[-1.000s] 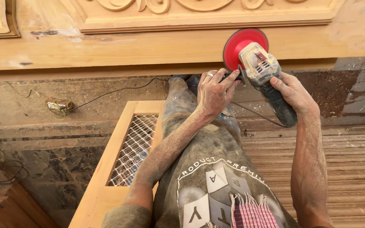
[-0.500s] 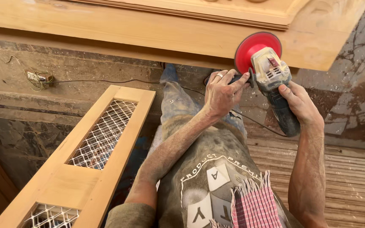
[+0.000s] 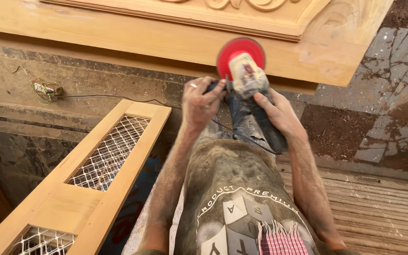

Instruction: The person uses a handheld power sander to smooth the surface of a large, carved wooden panel. They move the sander across the flat areas and along the edges of the intricate carvings, generating wood dust as they work.

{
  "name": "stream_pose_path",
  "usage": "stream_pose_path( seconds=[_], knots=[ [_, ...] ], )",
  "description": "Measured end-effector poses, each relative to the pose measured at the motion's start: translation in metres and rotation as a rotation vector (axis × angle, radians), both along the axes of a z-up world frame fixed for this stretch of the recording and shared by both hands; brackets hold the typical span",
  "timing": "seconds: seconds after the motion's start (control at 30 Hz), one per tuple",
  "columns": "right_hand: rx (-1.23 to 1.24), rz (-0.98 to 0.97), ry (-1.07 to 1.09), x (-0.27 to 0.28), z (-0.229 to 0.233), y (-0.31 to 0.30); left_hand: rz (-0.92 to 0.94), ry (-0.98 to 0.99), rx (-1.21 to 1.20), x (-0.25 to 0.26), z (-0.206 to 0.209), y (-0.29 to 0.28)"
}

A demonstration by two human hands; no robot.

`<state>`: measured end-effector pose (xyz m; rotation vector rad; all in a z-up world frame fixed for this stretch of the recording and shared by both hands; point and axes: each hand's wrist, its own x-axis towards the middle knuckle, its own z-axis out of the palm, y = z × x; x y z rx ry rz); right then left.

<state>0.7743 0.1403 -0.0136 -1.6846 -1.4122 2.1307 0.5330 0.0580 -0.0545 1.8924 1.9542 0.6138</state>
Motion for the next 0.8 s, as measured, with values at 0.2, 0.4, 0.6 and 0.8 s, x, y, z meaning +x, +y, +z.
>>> stream_pose_path(
  seconds=[0.2, 0.4, 0.6, 0.8],
  knots=[
    [0.047, 0.055, -0.057, -0.047, 0.001, 0.007, 0.086, -0.119, -0.005, -0.042, 0.032, 0.003],
    [0.025, 0.066, -0.079, -0.008, 0.002, 0.004, 0.029, -0.154, -0.065, -0.010, 0.012, 0.003],
    [0.004, -0.054, -0.033, 0.053, -0.010, -0.013, -0.071, -0.152, -0.074, 0.038, 0.019, 0.009],
    [-0.092, -0.365, -0.021, 0.104, -0.002, -0.030, -0.206, -0.173, -0.089, 0.090, 0.021, 0.041]
  ],
)
